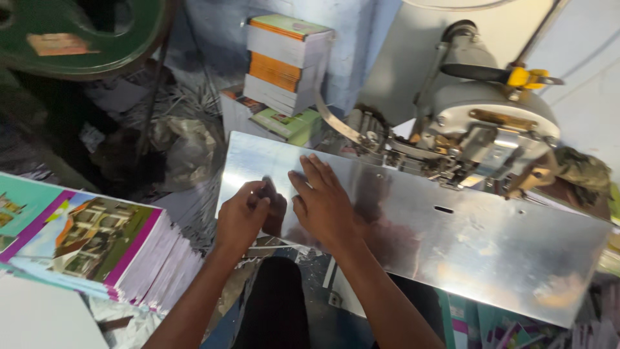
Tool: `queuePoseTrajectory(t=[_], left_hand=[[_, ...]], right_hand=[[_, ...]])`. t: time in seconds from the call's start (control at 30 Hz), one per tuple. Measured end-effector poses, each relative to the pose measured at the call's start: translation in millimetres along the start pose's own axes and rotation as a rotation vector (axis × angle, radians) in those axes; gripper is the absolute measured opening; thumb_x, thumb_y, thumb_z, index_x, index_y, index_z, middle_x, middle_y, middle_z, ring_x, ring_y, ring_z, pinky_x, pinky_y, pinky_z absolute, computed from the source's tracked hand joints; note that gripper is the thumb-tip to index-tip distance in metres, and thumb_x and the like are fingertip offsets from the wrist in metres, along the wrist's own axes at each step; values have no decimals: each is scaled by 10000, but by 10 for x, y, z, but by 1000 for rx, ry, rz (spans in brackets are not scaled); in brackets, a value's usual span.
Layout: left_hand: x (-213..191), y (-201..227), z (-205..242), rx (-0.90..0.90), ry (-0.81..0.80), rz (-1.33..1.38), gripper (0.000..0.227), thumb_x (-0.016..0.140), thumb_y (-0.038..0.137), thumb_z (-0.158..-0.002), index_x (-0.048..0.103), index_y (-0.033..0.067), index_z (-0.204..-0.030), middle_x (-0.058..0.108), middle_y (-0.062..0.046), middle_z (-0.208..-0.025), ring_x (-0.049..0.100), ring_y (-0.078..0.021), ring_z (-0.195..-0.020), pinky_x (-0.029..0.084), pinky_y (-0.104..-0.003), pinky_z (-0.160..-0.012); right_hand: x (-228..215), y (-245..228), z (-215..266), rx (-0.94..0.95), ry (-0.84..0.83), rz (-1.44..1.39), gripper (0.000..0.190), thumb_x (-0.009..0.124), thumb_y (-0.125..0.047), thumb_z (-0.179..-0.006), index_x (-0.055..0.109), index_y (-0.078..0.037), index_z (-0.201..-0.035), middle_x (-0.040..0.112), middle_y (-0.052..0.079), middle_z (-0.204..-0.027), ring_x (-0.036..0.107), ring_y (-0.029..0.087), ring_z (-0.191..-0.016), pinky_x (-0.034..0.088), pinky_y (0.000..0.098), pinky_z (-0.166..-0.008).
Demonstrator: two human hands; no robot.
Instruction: The person repeatedly picks up a book cover, places it on a sewing machine, and sews the spine. After sewing, the person removes the book and stacks it with others. The process is repeated for multiple book covers.
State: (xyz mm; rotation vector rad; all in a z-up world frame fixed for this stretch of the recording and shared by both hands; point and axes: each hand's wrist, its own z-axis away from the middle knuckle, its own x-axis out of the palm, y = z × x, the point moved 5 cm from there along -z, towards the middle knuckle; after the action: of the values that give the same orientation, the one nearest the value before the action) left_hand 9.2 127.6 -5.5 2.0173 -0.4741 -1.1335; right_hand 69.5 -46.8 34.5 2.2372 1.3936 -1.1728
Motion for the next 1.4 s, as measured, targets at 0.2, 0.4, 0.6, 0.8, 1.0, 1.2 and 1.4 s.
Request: queuePoseTrajectory(t=[0.2, 0.4, 0.6, 0.8, 1.0, 1.2, 1.4], left_hand=[[-435, -570, -21, -40, 76, -118, 350, 700, 238, -872, 695, 151, -1210, 755, -115, -850, 742, -306, -738, 562, -425, -650], [-901, -1158, -19, -83, 145, -214, 308, 702, 233, -856, 740, 132, -1145, 767, -107, -863, 746, -313, -765, 567, -425, -686], [-1367, -2001, 67, -269, 174, -415, 296, 721, 295, -843, 794, 183, -1106, 773, -132, -903, 730, -355, -866, 567, -463, -777], [-1846, -3098, 429, -512, 287, -383, 371, 749, 318, -797, 780, 113, -1104, 768, -143, -968, 738, -326, -876, 565, -440, -775], [-1867, -3940, 811, -1141, 577, 446, 381, 808, 336, -835, 701, 33, -1039, 667, -116, -997, 641, -235, -826, 607, -453, -638], [-1950, -3552, 944, -1215, 716, 155, 850, 991, 313, -703, 474, -119, -1221, 624, -228, -1126, 677, -309, -961, 624, -381, -547], [-1868, -3013, 1000, -1323, 579, 155, 775, 913, 298, -737, 533, -43, -1320, 668, -224, -1248, 645, -454, -1096, 568, -733, -678]], right_hand=[[209, -188, -97, 42, 40, 82, 502, 675, -258, -900, 629, -75, -1365, 452, 214, -1558, 339, 377, -1494, 203, 523, -1238], [360, -287, -51, 105, 130, 215, 547, 665, -274, -896, 612, -88, -1407, 455, 203, -1566, 350, 367, -1498, 199, 540, -1244], [362, -284, -31, 96, 115, 213, 570, 663, -288, -889, 603, -92, -1420, 456, 200, -1573, 350, 370, -1505, 196, 541, -1248], [379, -270, -26, 85, 94, 234, 588, 655, -289, -888, 593, -95, -1440, 441, 205, -1584, 337, 373, -1509, 192, 552, -1241], [397, -276, -26, 83, 93, 249, 581, 650, -289, -898, 590, -102, -1444, 443, 200, -1586, 335, 366, -1516, 184, 553, -1248], [409, -271, -13, 69, 93, 250, 578, 649, -293, -911, 589, -88, -1448, 442, 216, -1583, 336, 381, -1514, 183, 562, -1248], [404, -266, -21, 60, 92, 263, 564, 657, -295, -913, 599, -86, -1434, 452, 219, -1573, 350, 389, -1503, 201, 573, -1239]])
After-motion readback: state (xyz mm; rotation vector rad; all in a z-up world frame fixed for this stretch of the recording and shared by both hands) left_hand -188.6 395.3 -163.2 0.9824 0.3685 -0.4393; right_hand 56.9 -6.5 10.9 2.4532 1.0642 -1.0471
